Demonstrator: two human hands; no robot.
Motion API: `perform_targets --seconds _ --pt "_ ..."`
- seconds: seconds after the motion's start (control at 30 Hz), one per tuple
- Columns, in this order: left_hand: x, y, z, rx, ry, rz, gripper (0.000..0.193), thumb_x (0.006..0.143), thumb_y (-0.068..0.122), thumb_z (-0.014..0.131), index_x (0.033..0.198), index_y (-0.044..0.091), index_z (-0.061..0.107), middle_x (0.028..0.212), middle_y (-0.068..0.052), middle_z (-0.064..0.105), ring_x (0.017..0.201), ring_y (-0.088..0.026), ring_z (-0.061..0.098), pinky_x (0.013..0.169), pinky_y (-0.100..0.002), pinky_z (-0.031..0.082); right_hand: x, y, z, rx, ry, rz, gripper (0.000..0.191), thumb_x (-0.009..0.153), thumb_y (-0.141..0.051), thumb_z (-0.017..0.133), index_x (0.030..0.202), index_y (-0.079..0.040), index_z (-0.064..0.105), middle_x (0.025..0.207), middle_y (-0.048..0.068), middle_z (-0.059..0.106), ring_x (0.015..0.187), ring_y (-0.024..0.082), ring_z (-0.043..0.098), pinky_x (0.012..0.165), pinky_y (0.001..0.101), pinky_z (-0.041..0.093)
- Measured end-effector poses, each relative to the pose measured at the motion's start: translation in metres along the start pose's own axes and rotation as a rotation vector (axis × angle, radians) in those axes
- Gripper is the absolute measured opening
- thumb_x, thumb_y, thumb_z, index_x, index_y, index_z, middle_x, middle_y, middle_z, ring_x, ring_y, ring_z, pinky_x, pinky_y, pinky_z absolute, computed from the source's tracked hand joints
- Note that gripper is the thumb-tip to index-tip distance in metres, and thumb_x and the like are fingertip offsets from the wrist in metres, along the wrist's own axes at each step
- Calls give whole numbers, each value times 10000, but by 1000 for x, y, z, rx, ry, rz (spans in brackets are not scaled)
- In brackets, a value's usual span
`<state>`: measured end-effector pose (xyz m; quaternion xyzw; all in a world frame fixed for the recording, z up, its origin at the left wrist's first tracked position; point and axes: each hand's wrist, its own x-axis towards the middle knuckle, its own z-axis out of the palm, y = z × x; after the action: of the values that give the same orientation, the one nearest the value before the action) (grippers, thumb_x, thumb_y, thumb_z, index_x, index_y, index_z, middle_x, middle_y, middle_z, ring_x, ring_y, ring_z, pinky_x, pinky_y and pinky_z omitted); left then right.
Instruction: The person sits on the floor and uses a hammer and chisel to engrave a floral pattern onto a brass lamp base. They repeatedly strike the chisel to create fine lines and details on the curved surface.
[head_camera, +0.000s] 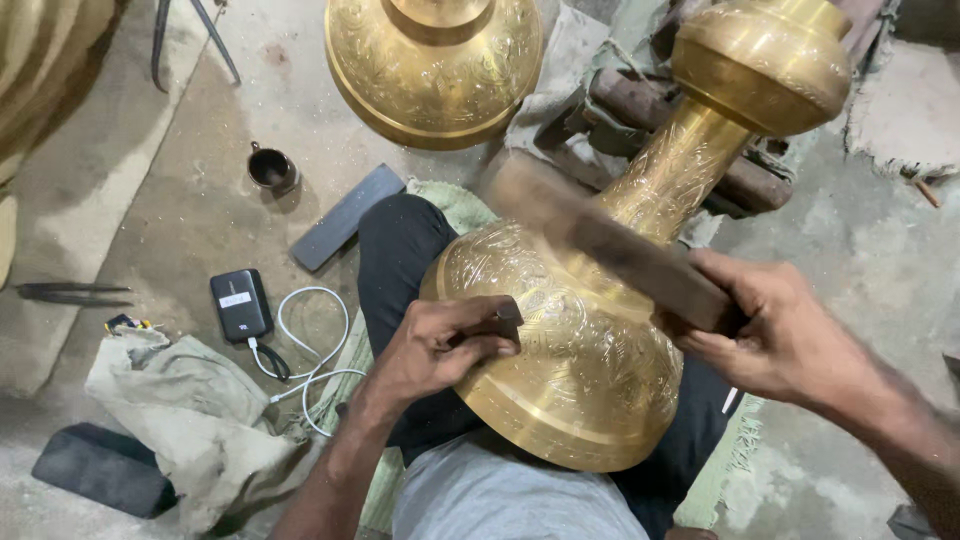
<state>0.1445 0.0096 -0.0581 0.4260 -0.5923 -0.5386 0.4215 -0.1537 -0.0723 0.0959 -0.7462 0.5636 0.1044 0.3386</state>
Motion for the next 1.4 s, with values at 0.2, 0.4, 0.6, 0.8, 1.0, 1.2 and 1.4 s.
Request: perform_targets --seconds 0.2,0.4,0.6,0.8,1.0,1.2,1.4 --pt "4 -3 -1 -103 -80 -35 330 905 60 684 1231 24 712 987 -96 805 875 -159 802 777 -298 682 -4 6 1 -316 49 62 332 738 -156 777 1047 -174 656 721 40 714 650 217 676 593 394 537" --pt "6 -6 1 -6 -97 -78 197 887 75 711 1073 46 771 885 -111 814 678 -150 770 596 -283 656 -8 -10 -4 -553 8 162 280 796 -189 760 1054 -199 650 764 15 684 691 211 678 570 392 538" --pt "7 -13 1 -38 -113 85 161 955 87 705 1087 11 755 972 -117 809 808 -153 810 718 -279 699 -13 -24 -4 -533 42 127 245 826 -231 679 1055 -203 598 747 5 679 665 200 691 549 377 561" --pt "-2 -4 7 -279 32 -43 310 946 45 709 1245 -28 676 984 -138 811 903 -181 795 834 -295 662 -7 -14 -6 -719 -130 286 254 866 -296 691 1083 -216 586 777 41 726 723 255 720 627 415 574" --pt "-4 7 11 -226 62 -186 358 918 28 699 1273 -15 672 987 -123 824 892 -171 804 762 -286 665 -3 -6 -2 -717 -117 231 287 817 -280 684 1059 -186 564 773 97 730 775 337 733 675 496 588" --pt "-7 3 14 -176 84 -62 363 937 33 693 1293 -24 655 1040 -137 808 965 -200 806 884 -305 669 9 -8 -9 -557 -130 265 316 892 -267 671 1194 -216 595 764 28 702 641 213 689 542 365 573" --pt "-8 -12 15 -134 19 -110 265 955 106 712 1194 -7 718 995 -133 827 850 -194 827 782 -311 712 16 -14 -9 -324 -120 71 221 890 -234 634 1111 -218 649 717 -39 660 542 110 623 479 283 520"
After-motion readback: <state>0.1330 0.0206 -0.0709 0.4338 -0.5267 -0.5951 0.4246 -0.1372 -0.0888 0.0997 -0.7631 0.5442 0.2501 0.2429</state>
